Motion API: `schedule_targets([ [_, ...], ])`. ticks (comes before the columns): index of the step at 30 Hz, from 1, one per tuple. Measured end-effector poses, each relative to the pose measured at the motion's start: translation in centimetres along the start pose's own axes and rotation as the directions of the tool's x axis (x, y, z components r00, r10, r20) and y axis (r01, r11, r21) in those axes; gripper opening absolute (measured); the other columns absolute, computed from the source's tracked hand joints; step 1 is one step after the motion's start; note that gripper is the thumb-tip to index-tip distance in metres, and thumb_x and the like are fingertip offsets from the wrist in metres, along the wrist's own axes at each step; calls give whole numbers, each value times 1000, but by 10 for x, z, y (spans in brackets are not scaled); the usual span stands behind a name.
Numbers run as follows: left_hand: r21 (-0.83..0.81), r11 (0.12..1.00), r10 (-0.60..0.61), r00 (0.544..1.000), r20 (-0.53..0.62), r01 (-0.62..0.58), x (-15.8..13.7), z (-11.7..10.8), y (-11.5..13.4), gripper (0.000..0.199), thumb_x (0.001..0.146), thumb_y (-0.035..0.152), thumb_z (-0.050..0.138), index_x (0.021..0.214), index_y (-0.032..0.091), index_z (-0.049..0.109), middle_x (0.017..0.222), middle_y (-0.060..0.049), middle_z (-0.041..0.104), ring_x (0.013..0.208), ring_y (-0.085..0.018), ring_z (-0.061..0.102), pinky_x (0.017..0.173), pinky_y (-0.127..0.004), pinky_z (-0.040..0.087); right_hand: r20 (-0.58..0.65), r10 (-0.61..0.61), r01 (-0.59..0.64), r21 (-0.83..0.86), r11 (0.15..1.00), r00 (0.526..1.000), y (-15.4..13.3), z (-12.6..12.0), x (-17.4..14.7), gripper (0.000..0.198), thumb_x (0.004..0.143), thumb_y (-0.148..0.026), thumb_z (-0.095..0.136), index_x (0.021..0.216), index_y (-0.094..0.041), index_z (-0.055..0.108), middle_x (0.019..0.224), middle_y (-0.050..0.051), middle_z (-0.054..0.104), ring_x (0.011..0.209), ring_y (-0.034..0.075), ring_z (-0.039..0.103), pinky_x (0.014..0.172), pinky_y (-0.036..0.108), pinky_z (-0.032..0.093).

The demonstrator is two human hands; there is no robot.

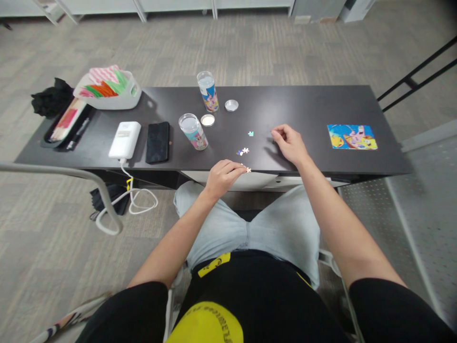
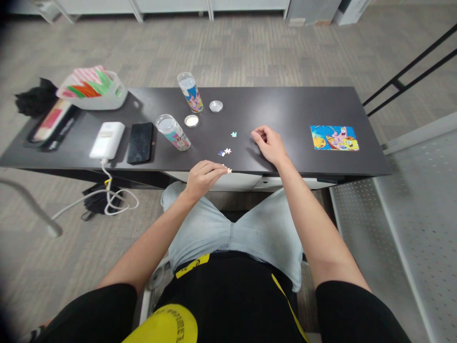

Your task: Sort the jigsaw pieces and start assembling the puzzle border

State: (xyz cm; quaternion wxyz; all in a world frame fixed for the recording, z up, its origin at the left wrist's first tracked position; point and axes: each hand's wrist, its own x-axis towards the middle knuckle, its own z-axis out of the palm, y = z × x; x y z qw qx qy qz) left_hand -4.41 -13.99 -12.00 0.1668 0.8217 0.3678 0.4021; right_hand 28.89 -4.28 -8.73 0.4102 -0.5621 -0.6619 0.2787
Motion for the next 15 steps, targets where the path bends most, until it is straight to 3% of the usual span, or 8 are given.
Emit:
schedule_targets([
  [6,13,998,-57,998,7,57,6,-7,2,43,131,66,68,116,40,99,111,-8,97,102,-30,91,94,-56,70,-3,27,-27,-8,1000,1000,-1,0,0,43,110,-74,81,107,-32,77,99,6,87,93,30,79,95,48,69],
  [9,29,997,-76,996,-46,77,17,-20,14,46,130,67,68,111,37,98,109,-9,96,99,-30,89,94,-56,68,6,32,-32,-10,999,999,-1,-1,0,37,111,-70,81,108,-33,78,101,7,88,95,31,80,98,50,70],
  [13,68,991,-92,961,-262,113,43,-69,29,31,122,65,88,111,39,100,108,-6,95,105,-33,86,106,-58,68,35,29,-29,-2,1000,999,2,-2,-1,32,112,-67,80,110,-35,79,104,8,89,97,33,81,101,53,71],
  [15,36,979,-163,870,-464,203,59,-104,26,24,114,61,101,112,38,100,109,-5,93,112,-34,85,119,-56,68,35,17,-17,4,1000,999,4,-2,-1,33,111,-69,79,111,-36,78,105,9,89,97,35,81,101,55,71],
])
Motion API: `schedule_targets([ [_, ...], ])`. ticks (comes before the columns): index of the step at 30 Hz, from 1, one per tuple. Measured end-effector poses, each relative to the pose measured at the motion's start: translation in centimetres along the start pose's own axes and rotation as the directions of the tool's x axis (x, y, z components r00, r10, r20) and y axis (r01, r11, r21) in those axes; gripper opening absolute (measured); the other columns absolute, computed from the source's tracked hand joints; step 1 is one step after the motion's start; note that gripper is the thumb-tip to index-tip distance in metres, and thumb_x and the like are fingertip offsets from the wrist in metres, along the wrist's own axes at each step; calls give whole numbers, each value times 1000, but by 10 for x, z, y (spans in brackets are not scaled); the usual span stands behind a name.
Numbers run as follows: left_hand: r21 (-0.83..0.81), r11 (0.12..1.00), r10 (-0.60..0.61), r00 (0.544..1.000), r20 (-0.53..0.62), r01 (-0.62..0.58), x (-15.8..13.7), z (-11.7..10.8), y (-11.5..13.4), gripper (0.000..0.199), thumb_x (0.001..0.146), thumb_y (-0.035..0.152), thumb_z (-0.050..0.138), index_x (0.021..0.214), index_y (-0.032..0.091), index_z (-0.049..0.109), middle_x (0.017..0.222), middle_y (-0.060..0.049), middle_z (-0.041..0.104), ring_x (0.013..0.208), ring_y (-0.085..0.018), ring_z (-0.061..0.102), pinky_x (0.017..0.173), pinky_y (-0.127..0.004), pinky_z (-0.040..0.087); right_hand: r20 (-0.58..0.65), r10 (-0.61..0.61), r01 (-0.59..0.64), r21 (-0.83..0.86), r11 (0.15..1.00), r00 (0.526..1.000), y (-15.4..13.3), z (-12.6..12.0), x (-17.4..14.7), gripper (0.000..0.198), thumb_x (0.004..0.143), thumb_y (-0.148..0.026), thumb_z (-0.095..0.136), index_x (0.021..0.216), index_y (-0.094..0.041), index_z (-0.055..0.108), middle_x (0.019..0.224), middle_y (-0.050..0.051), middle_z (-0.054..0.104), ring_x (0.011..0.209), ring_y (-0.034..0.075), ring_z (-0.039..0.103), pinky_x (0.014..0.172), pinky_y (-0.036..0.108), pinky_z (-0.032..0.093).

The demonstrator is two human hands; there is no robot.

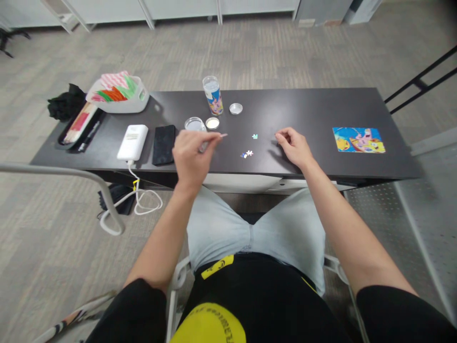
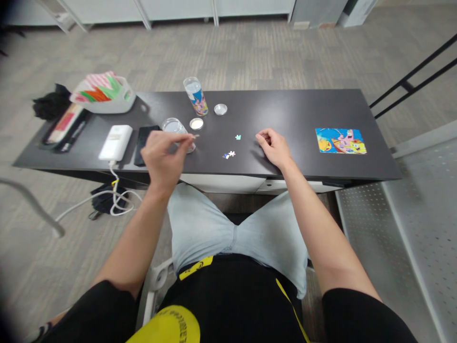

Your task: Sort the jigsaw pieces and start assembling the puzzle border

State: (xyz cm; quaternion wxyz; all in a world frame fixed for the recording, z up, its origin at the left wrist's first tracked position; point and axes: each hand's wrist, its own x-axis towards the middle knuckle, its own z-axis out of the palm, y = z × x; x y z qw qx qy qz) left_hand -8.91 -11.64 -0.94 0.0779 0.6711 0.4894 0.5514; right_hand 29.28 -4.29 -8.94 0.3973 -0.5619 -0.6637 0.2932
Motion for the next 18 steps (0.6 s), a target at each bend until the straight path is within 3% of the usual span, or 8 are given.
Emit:
schedule_targets([
  [2,-40,996,-84,993,-88,81,29,-20,-11,20,111,55,105,113,35,101,111,-5,92,105,-30,83,113,-49,70,-4,-8,8,3,1000,1000,1,0,0,36,110,-72,78,111,-36,78,105,10,89,98,36,81,100,57,70],
  [6,-116,977,-183,982,-36,178,63,-32,-44,21,105,47,108,108,29,97,105,-4,93,96,-25,84,98,-38,72,-6,-11,11,5,1000,1000,2,1,-1,39,109,-76,78,111,-37,78,101,9,88,96,37,81,99,58,70],
  [12,-216,948,-248,968,-40,234,69,-14,-62,21,104,40,107,107,25,93,103,-5,93,95,-21,89,88,-30,72,-19,-8,8,-1,1000,1000,1,2,-1,41,107,-77,77,110,-36,78,104,11,89,96,38,82,99,59,69],
  [18,-102,970,-228,970,-85,219,67,-17,-53,8,107,18,97,109,23,92,104,-3,94,95,-18,90,87,-26,70,-2,8,-8,0,1000,1000,-2,1,-2,44,108,-78,76,110,-35,77,102,11,89,96,36,81,98,56,70],
])
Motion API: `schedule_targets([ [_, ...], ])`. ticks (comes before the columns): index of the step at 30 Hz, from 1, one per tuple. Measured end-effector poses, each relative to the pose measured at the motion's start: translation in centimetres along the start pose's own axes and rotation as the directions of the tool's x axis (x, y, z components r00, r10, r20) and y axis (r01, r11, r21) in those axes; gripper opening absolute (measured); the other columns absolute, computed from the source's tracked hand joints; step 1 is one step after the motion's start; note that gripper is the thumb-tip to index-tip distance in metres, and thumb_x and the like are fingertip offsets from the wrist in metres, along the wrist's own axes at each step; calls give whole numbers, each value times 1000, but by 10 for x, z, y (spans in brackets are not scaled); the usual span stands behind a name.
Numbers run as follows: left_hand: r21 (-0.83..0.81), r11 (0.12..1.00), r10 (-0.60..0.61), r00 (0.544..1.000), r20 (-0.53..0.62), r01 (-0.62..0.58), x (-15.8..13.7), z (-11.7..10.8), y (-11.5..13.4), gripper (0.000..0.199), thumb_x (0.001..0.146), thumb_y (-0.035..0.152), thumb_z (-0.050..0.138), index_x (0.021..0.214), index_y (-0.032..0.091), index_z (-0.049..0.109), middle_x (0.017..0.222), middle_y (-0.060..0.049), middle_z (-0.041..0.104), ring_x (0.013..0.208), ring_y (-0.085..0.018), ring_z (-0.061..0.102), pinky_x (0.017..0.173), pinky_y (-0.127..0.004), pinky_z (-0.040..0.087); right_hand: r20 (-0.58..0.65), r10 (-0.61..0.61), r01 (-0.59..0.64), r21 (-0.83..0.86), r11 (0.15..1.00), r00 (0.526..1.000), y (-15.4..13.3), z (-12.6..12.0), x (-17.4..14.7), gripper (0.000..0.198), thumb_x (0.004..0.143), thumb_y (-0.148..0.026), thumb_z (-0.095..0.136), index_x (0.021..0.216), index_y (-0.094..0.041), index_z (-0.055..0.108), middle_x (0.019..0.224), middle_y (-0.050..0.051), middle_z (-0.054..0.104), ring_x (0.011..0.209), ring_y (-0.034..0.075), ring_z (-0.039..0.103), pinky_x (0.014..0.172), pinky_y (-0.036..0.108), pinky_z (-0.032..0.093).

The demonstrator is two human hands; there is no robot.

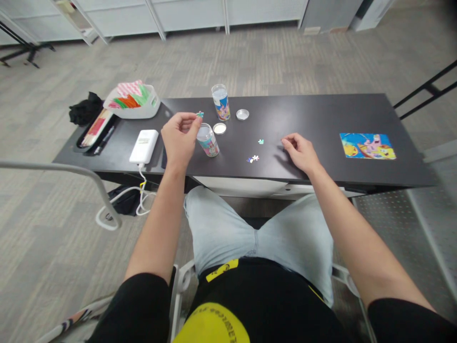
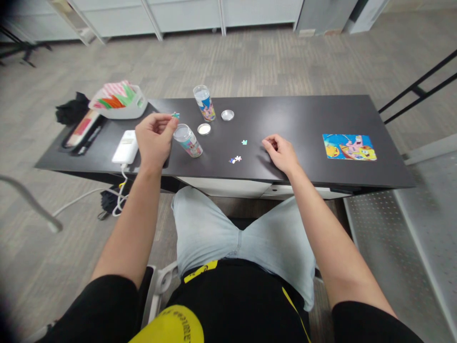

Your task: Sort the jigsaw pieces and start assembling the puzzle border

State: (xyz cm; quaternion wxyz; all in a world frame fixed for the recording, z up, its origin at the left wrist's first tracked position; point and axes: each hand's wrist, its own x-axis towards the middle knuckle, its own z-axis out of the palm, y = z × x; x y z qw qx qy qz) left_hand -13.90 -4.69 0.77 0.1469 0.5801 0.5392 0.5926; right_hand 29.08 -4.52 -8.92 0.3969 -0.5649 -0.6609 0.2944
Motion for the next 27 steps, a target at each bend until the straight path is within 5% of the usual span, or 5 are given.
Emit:
schedule_targets([
  [8,122,993,-5,1000,3,4,-5,-10,0,9,109,15,94,111,23,92,102,-2,92,90,-18,85,83,-29,66,5,9,-9,-4,1000,1000,-3,-2,-1,37,107,-72,75,110,-35,76,103,12,90,98,37,82,97,56,68],
  [17,313,928,176,978,109,-202,-7,-35,-17,9,117,32,89,109,29,92,115,-8,89,101,-27,81,94,-44,66,6,-4,4,0,1000,1000,-2,-3,0,33,108,-68,74,111,-35,76,103,12,89,97,37,82,97,56,67],
  [22,477,805,422,906,-41,-353,-34,-21,2,9,115,34,89,121,29,93,125,-16,83,126,-40,76,113,-61,63,3,-5,5,12,1000,1000,-1,-3,1,37,108,-71,77,110,-35,76,102,11,88,95,35,79,96,54,67],
  [24,436,755,496,862,108,-489,-61,1,18,13,122,34,80,125,29,91,123,-15,85,122,-38,77,115,-61,62,3,4,-4,16,1000,1000,-1,-2,1,40,108,-75,78,109,-35,75,100,10,86,94,35,78,96,54,67],
  [27,293,769,381,776,503,-568,-106,40,33,34,131,37,70,157,26,88,142,-15,90,133,-37,83,119,-57,65,-4,5,-5,18,1000,1000,-2,-2,1,43,107,-77,78,109,-35,74,99,10,86,94,35,77,97,54,67],
])
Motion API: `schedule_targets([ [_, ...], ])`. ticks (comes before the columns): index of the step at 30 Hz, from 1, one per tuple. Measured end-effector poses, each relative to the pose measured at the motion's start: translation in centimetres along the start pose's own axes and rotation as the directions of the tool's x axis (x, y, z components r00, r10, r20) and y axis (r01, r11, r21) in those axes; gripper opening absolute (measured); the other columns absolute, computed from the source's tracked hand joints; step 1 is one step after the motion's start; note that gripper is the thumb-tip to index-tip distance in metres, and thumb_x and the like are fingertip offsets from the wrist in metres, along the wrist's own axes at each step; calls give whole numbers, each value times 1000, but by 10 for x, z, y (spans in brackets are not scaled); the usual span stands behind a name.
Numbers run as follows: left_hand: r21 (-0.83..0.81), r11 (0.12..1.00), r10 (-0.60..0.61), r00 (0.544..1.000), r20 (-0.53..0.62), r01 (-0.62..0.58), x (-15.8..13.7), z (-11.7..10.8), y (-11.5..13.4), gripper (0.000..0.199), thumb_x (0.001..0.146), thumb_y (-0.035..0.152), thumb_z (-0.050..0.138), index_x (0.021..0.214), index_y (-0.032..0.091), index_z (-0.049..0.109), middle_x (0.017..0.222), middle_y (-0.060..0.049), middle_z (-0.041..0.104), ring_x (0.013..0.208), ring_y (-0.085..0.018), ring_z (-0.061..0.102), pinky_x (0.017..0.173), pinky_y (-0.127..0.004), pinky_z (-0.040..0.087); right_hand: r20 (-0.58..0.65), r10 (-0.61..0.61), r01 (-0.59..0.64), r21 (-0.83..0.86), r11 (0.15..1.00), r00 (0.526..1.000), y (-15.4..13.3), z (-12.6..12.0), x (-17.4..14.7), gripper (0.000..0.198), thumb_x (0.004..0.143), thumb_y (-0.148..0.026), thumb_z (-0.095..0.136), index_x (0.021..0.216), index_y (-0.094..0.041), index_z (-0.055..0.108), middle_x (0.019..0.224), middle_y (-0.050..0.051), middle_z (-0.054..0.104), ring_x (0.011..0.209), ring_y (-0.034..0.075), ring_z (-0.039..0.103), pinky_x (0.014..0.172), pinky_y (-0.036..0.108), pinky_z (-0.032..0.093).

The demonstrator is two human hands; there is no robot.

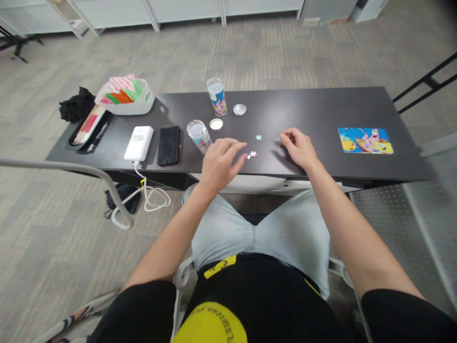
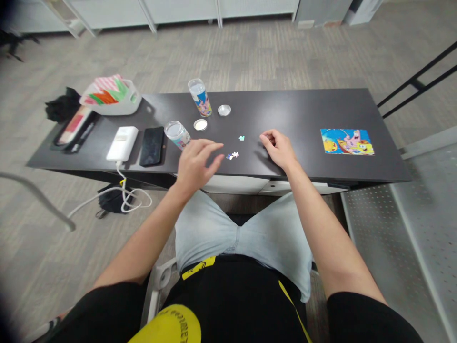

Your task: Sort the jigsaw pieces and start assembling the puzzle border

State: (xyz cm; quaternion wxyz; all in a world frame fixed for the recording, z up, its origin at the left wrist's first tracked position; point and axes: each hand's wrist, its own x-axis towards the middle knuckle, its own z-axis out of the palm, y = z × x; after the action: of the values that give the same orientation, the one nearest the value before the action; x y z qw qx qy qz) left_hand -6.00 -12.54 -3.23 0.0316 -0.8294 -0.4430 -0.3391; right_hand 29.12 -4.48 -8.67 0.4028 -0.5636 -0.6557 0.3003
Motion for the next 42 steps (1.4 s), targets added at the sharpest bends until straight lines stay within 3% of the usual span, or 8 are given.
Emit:
schedule_targets([
  [3,-51,998,-19,968,251,33,-12,36,23,59,128,46,77,179,16,78,182,-26,76,167,-45,73,134,-63,63,-3,-4,4,-3,1000,1000,-1,1,0,41,106,-75,77,109,-35,75,102,10,86,93,34,76,96,53,65],
  [6,-25,997,-62,942,329,75,-21,56,24,63,128,44,76,182,11,77,182,-30,76,170,-49,72,136,-67,63,8,-4,4,-8,1000,1000,0,2,1,37,106,-72,77,109,-35,76,101,9,86,93,33,76,96,53,65],
  [18,-204,976,-6,954,298,70,-52,54,13,34,133,33,70,139,50,99,141,-4,98,143,-33,94,124,-66,77,10,9,-9,6,1000,1000,-6,-1,0,42,107,-76,81,107,-34,77,101,8,88,95,33,78,98,52,70],
  [22,-219,973,-16,967,256,74,-50,52,16,34,133,33,70,125,49,99,126,-3,100,124,-31,98,115,-63,77,18,36,-36,-18,999,999,-10,-3,0,38,110,-72,82,106,-35,77,103,8,88,98,33,79,101,53,71],
  [28,-178,981,-86,996,-37,78,-22,10,15,31,136,42,68,129,33,97,125,-9,98,118,-30,92,112,-57,67,16,33,-32,-19,999,999,-7,-3,-1,40,109,-76,81,107,-36,76,101,8,88,98,35,80,103,56,70],
  [32,-129,968,-249,899,-359,216,10,-45,-22,18,128,41,82,128,30,98,125,-7,97,112,-29,88,111,-50,64,19,19,-19,-15,1000,1000,-4,-1,-1,39,109,-75,79,107,-36,76,103,10,89,98,36,81,103,57,70],
  [37,-63,937,-350,907,-235,345,34,-81,-87,14,112,30,92,122,30,102,119,-6,99,100,-28,87,105,-45,66,0,11,-11,-11,1000,1000,-4,0,-1,34,107,-69,78,106,-35,75,100,10,88,96,36,81,100,57,71],
  [42,10,931,-359,924,-129,364,38,-80,-110,21,99,23,99,118,31,103,114,-7,98,99,-32,88,107,-49,66,5,17,-17,3,1000,1000,-5,0,-1,41,106,-77,79,105,-36,75,99,10,89,97,37,81,101,59,71],
])
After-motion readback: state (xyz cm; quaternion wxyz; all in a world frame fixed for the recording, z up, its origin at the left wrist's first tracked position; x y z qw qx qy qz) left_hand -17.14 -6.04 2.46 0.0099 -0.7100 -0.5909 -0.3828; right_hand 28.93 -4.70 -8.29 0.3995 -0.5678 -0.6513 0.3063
